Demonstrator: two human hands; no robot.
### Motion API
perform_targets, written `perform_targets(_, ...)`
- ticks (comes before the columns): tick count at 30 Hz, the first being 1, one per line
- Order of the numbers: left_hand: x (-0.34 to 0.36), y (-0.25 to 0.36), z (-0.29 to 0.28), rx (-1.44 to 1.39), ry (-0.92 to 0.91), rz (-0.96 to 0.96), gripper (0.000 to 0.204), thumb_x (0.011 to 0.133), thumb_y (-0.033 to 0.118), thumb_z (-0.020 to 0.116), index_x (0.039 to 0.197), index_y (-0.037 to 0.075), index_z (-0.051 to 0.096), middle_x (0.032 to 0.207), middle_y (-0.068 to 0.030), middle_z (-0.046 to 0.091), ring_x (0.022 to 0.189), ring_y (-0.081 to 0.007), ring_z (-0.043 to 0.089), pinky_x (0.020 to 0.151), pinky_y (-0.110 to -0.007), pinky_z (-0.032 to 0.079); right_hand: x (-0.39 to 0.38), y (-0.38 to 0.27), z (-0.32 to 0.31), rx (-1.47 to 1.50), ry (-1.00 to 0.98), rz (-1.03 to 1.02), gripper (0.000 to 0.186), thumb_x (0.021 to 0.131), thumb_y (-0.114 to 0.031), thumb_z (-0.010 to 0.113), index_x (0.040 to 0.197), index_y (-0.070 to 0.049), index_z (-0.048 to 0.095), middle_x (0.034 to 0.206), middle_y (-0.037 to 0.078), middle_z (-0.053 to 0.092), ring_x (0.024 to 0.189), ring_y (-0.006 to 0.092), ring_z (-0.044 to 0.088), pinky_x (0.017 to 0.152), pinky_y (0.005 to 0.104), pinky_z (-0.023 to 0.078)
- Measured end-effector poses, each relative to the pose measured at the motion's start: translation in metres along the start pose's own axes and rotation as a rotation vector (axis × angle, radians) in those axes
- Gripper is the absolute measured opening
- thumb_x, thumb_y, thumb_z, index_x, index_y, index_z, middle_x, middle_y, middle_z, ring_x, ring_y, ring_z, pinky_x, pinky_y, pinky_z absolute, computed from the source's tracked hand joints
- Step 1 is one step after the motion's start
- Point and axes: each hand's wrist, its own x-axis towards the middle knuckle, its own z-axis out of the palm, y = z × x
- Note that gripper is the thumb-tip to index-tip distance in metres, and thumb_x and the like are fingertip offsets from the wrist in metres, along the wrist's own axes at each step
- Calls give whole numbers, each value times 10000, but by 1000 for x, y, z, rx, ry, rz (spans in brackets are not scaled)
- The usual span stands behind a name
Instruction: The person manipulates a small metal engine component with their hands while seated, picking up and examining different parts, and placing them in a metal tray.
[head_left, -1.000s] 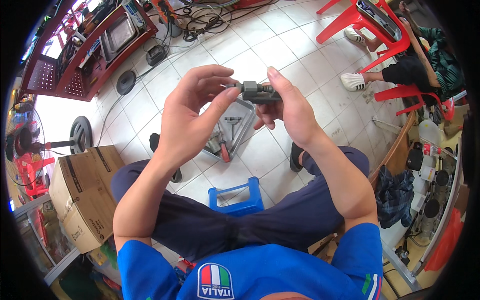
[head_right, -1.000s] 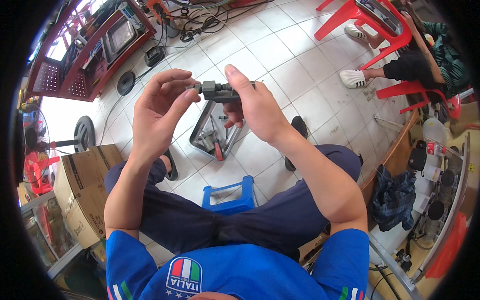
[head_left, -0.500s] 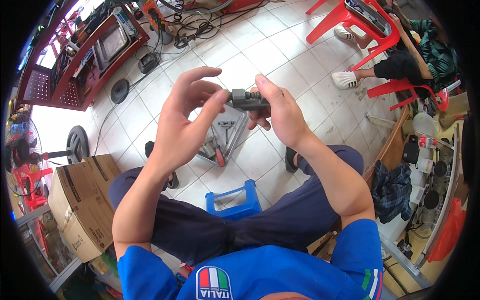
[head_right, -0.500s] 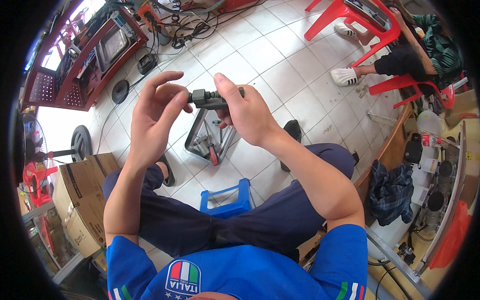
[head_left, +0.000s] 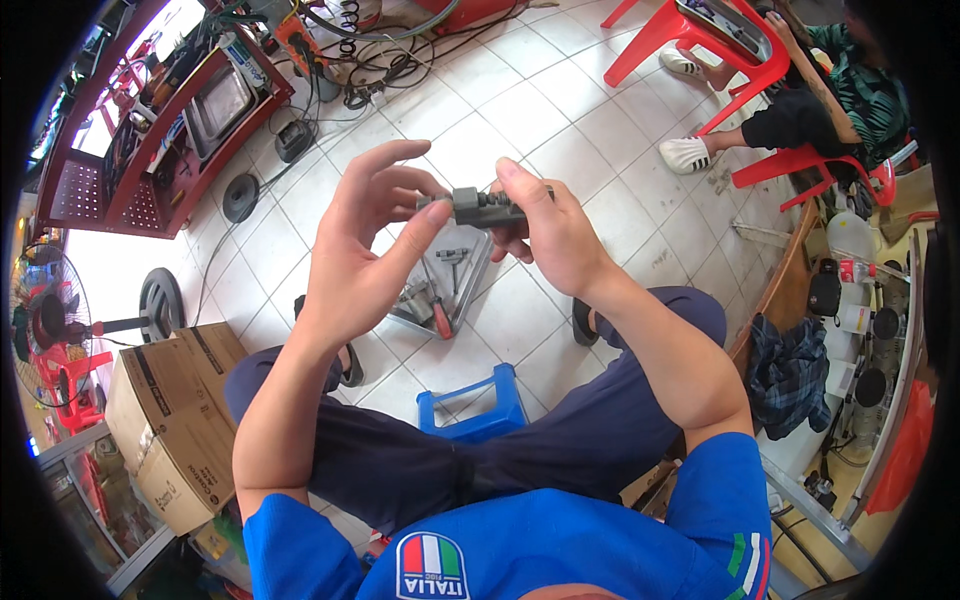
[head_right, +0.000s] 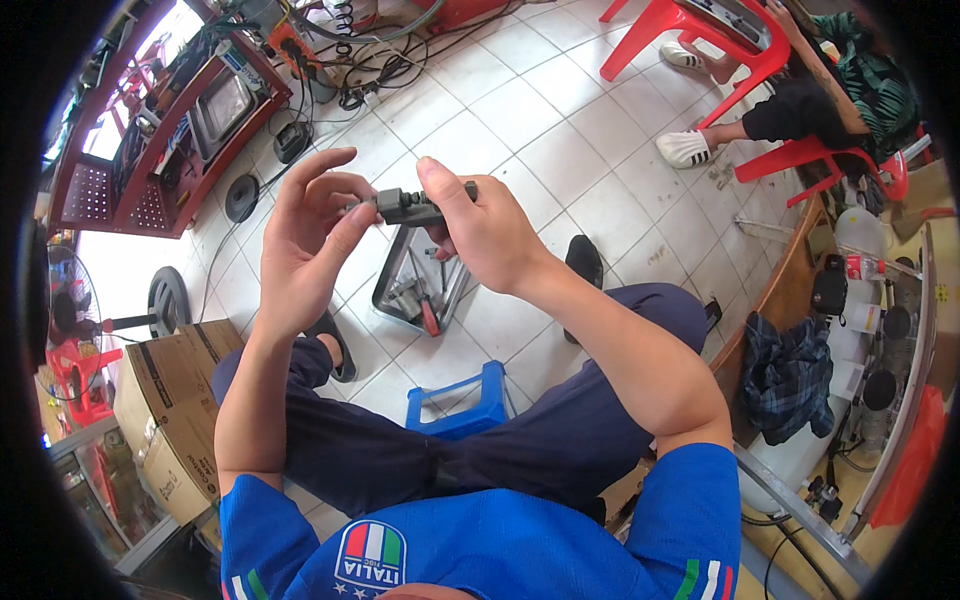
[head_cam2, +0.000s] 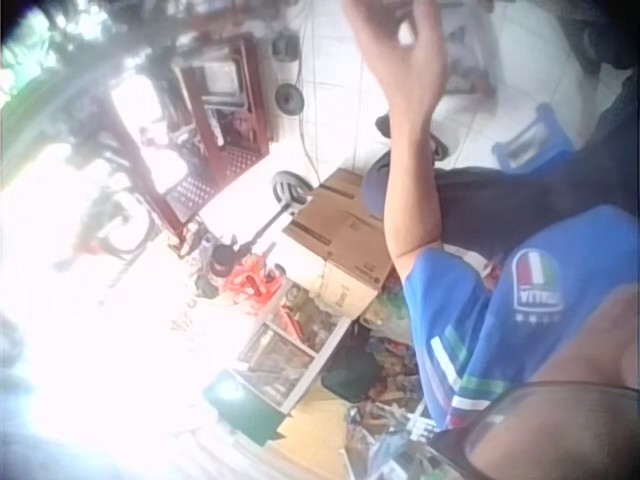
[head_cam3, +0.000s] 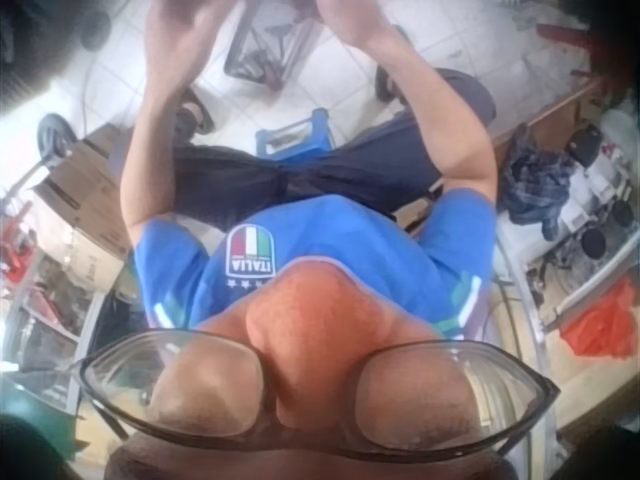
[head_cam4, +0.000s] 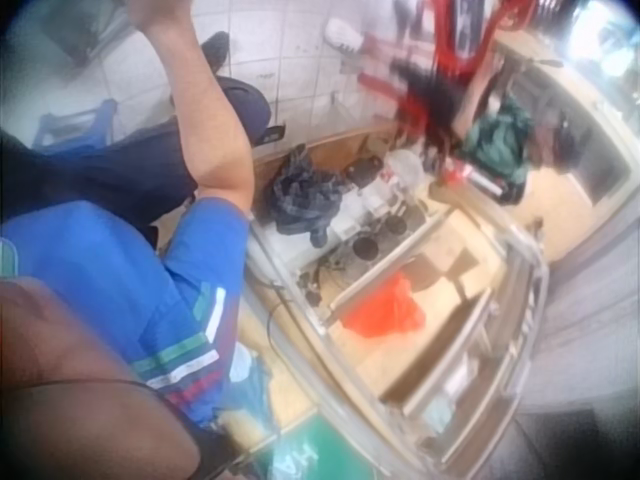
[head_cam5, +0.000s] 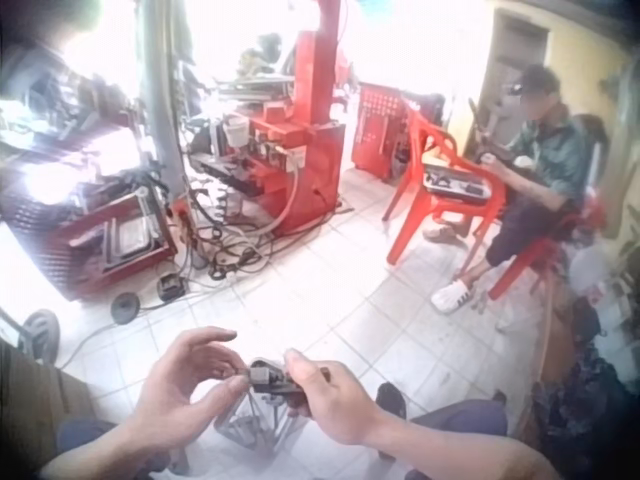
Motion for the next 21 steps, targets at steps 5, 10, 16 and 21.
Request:
perform_targets(5,-1,2,-8,-55,-73,-3,447,935,111,661,1338,52,477,1119,-91,612,1053,-169,599,915,-336,496,-1,-3,2,-30,-28,-32,553,1009,-510,375,859,-27,597,645,49,574,582,133,572,510,256,383)
perform_targets(10,-3,5,-10,-92,-76,-99,421,948,102,641,1330,47,475,1045,-71,624,964,-149,602,880,-329,482,0,-2,3,-30,-20,-36,547,1007,-510,376,866,-28,593,644,51,574,583,133,573,506,256,381)
perform_targets(16,-4,7,-10,-57,-54,-61,393,956,105,629,1317,43,485,1008,-69,630,920,-134,600,880,-323,475,-1,-1,3,-26,-4,-15,549,1005,-507,370,841,-35,597,639,46,571,577,133,565,511,256,380)
perform_targets(21,-4,6,-5,8,-21,55,381,961,107,612,1314,40,485,1003,-65,622,928,-132,596,887,-324,471,-1,-1,2,-6,-37,-18,560,1002,-517,363,822,-42,599,636,43,566,577,132,561,514,256,375)
